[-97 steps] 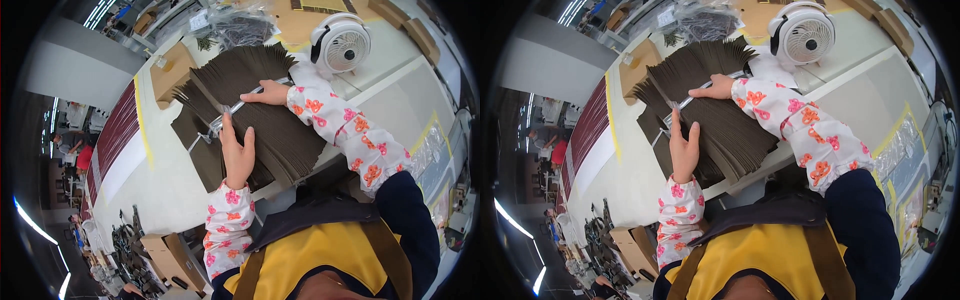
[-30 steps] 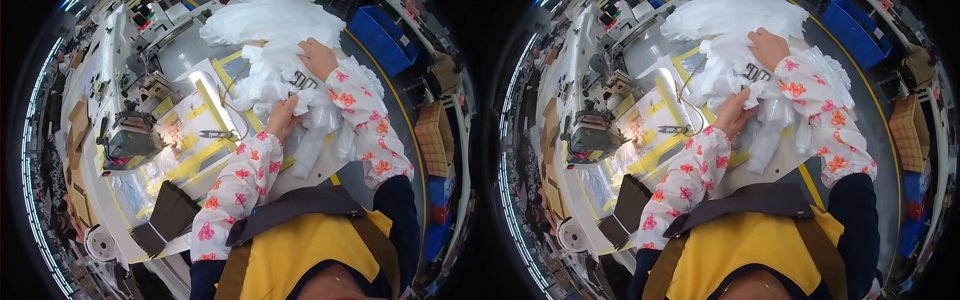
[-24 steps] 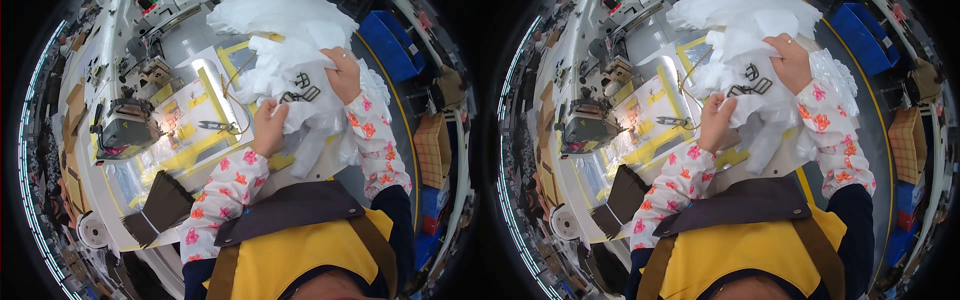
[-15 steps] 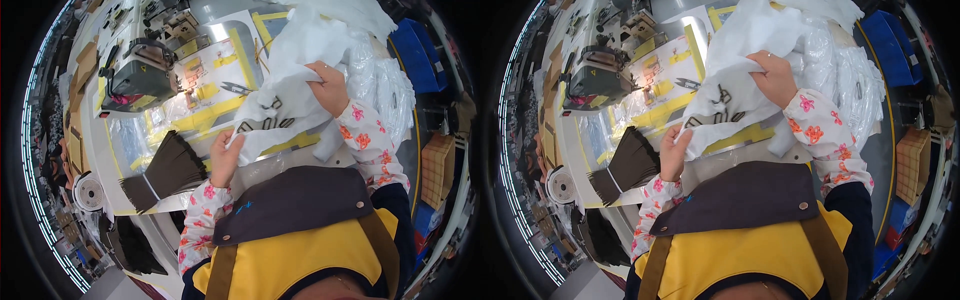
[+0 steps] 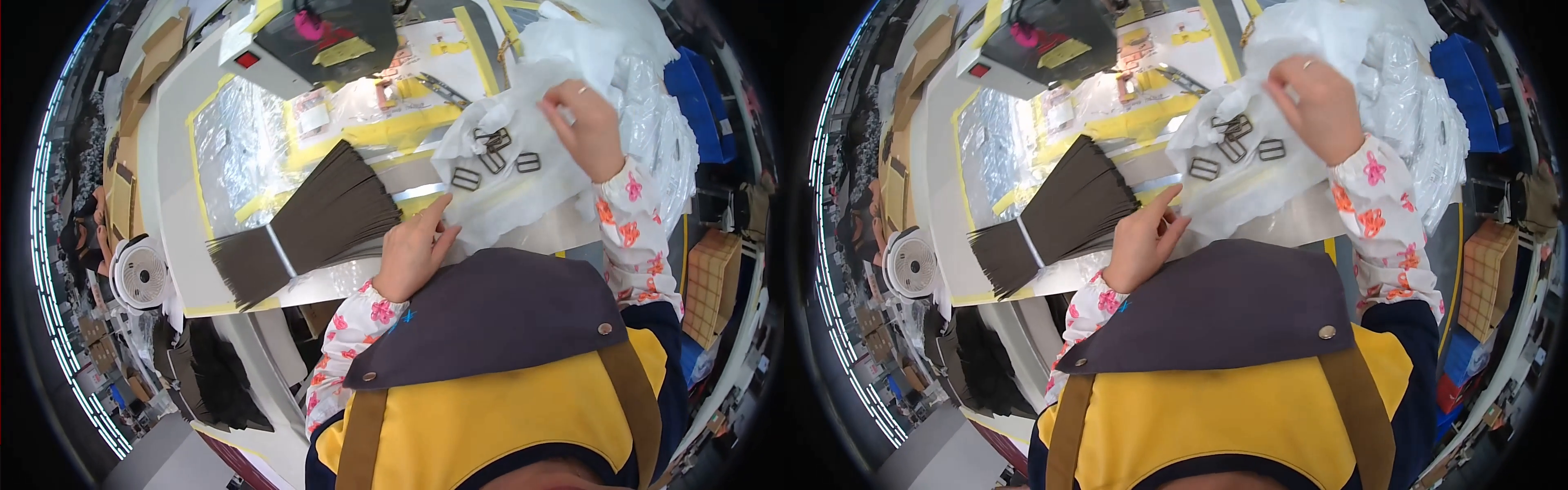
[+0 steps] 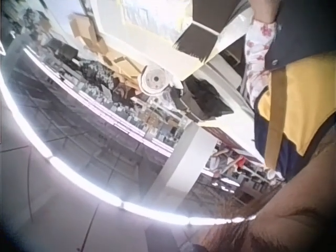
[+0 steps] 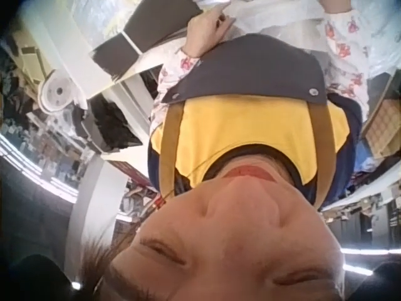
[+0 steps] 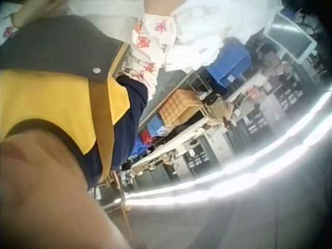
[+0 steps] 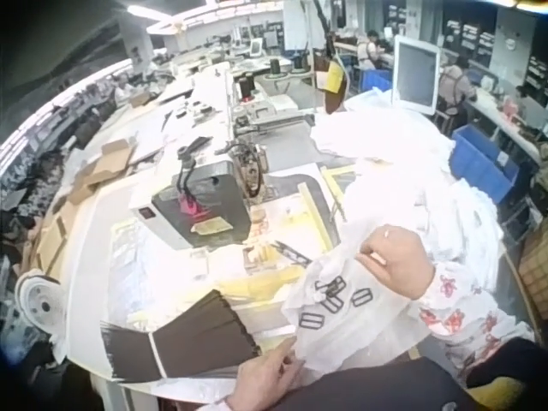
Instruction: Assembling textile straps by threading and attaching metal buckles.
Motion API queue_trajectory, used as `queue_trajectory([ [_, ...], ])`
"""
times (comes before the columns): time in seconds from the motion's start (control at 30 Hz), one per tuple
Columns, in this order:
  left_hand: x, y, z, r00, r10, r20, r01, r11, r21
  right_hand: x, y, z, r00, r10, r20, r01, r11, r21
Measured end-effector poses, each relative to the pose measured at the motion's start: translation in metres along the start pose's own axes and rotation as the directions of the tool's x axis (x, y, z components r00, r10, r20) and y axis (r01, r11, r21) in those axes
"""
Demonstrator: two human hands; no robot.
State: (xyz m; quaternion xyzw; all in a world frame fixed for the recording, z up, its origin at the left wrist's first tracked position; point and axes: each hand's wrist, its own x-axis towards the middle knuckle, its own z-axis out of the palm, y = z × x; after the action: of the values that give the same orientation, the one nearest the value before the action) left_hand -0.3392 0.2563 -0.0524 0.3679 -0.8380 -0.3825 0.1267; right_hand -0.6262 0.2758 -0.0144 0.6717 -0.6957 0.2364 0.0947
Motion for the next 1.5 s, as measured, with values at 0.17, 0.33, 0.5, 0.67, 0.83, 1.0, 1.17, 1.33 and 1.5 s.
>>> queue_trajectory([
  [0.17,0.001,-0.054,-0.075,0.916,0.133,-0.378,-0.08,0.985,0.151,-0.033,-0.023,0.066,0.958,0.013,0.286,-0.031,0.998,0.06],
  [0.33,0.036,-0.134,-0.111,0.902,0.305,-0.306,-0.209,0.928,0.308,-0.027,-0.03,0.086,0.945,0.147,0.294,-0.186,0.977,0.109],
  [0.5,0.05,-0.132,-0.09,0.998,-0.054,0.028,0.054,0.999,0.007,-0.031,-0.025,0.09,0.885,0.223,0.409,-0.223,0.974,-0.05],
  [0.67,0.03,-0.116,-0.062,0.994,-0.087,0.07,0.093,0.993,-0.078,-0.042,-0.029,0.08,0.953,0.054,0.297,-0.135,0.956,0.259],
  [0.83,0.033,-0.113,-0.078,0.957,-0.175,0.231,0.203,0.974,-0.104,-0.028,-0.024,0.089,0.924,-0.024,0.381,-0.074,0.968,0.24],
  [1.0,0.036,-0.107,-0.078,0.959,-0.019,0.284,0.016,1.0,0.014,-0.018,-0.021,0.088,0.984,0.037,0.172,-0.072,0.978,0.198],
  [1.17,0.037,-0.117,-0.08,0.984,0.048,-0.172,-0.06,0.996,-0.064,-0.016,-0.049,0.055,0.727,0.41,0.551,-0.682,0.339,0.648],
  [1.33,0.038,-0.132,-0.085,0.996,-0.011,-0.089,-0.041,0.828,-0.559,-0.007,-0.126,0.074,0.681,0.343,0.647,-0.639,-0.153,0.754],
  [1.5,0.035,-0.138,-0.085,0.998,0.01,-0.067,-0.05,0.784,-0.619,0.021,-0.181,0.106,0.627,0.248,0.739,-0.667,-0.32,0.673],
])
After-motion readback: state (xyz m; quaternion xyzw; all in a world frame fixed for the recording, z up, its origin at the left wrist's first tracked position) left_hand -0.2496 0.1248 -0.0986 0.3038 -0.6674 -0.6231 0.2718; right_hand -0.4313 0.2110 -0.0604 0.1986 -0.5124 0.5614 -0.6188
